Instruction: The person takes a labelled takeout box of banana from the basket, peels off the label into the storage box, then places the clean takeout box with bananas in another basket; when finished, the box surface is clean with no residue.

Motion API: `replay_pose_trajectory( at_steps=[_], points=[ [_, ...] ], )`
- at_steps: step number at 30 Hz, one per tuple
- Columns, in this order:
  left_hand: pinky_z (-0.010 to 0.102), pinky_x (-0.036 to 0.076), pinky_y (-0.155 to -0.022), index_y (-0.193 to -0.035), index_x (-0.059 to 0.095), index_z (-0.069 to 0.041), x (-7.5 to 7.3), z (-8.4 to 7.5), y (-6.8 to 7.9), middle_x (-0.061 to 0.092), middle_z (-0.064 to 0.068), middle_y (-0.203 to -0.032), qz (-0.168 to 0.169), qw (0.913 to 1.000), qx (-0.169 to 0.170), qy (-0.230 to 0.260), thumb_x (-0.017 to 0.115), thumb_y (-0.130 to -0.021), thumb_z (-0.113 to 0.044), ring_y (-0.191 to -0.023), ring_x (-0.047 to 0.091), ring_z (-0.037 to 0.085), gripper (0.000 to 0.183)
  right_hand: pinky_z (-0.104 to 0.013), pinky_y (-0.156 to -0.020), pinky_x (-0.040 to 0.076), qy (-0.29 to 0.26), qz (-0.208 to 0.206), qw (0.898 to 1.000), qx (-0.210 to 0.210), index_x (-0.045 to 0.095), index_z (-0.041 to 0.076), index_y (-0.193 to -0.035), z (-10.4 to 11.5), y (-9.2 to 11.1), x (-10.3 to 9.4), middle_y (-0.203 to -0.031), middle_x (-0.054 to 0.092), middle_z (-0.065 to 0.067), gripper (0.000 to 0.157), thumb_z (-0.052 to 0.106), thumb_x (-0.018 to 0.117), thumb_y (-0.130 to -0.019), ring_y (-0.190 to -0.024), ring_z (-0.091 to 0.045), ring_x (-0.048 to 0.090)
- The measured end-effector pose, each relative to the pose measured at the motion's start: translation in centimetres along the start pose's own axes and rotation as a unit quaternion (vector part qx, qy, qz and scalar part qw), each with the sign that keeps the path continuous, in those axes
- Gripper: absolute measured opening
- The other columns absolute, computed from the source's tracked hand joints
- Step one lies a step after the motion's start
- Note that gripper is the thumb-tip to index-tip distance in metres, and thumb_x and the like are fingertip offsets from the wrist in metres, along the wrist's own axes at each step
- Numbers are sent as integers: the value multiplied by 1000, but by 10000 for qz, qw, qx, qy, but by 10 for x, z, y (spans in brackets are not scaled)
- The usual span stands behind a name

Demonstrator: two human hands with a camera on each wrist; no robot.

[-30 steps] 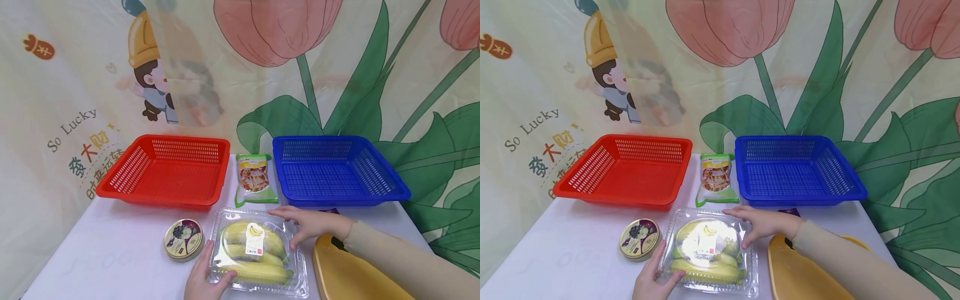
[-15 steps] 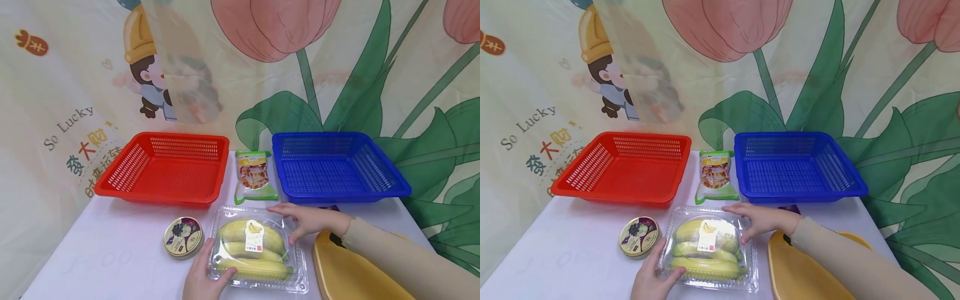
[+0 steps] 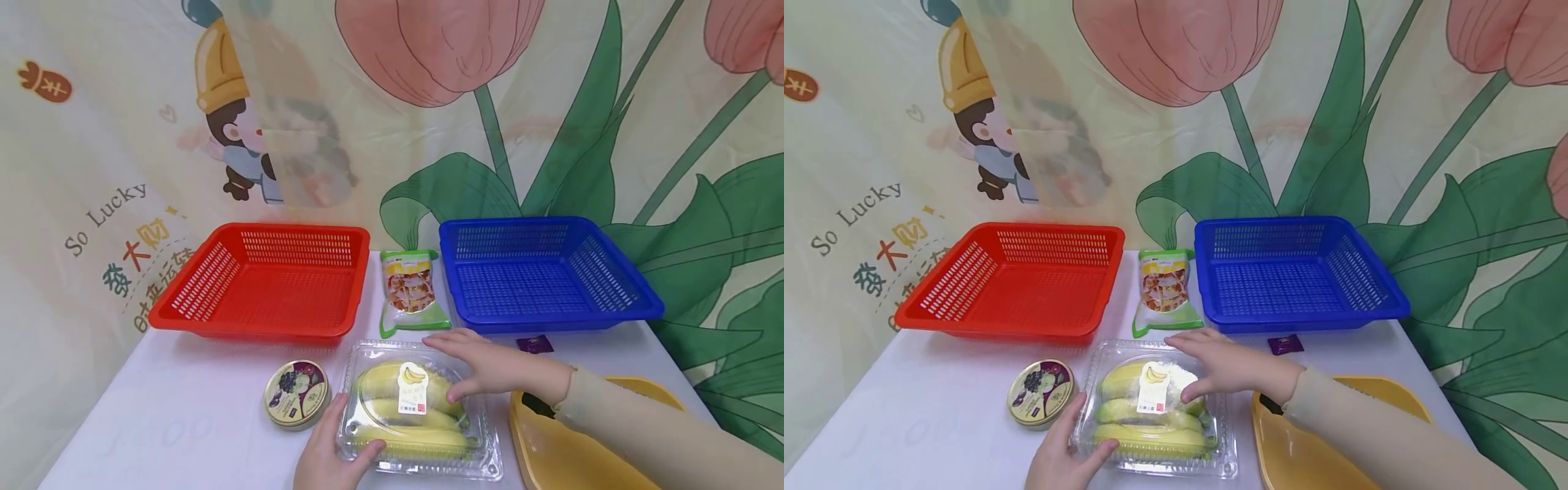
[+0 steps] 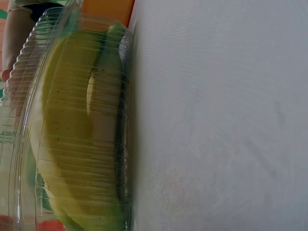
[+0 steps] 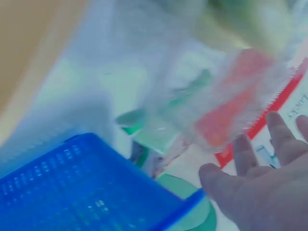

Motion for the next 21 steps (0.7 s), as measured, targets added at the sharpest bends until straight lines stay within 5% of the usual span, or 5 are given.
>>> replay_pose_trajectory(
  at_steps=[9, 16, 21],
  points=[
    [48, 45, -92, -127, 47, -9, -4, 3, -1, 54, 15, -128, 229, 9995, -181, -94, 77, -63, -49, -115, 52, 33, 81, -59, -97, 35, 58, -613, 9944, 861, 46, 1, -130, 30, 1, 11, -130, 51, -16, 74, 43, 69, -73, -120, -38, 42],
    [47, 47, -89, -125, 50, -10, -2, 2, -3, 57, 15, -124, -238, 9995, 174, -124, 79, -61, -45, -112, 55, 32, 78, -55, -96, 36, 302, -1041, 9856, 1295, 57, 2, -119, 42, 1, 21, -122, 55, -13, 64, 45, 69, -73, -114, -35, 45],
    [48, 46, -90, -126, 49, -9, -2, 2, -3, 56, 16, -124, -208, 9995, 235, -89, 79, -62, -44, -112, 54, 33, 79, -54, -94, 37, 568, -1280, 9794, 1453, 64, 5, -110, 44, 0, 26, -116, 57, -7, 56, 46, 70, -71, -112, -31, 47]
  ],
)
Point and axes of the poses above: each hand's wrist, its own y-axis away from the middle knuckle, its own x-axis out of the palm, z = x × y, the point moved 2 cm from there along -y, towards the middle knuckle
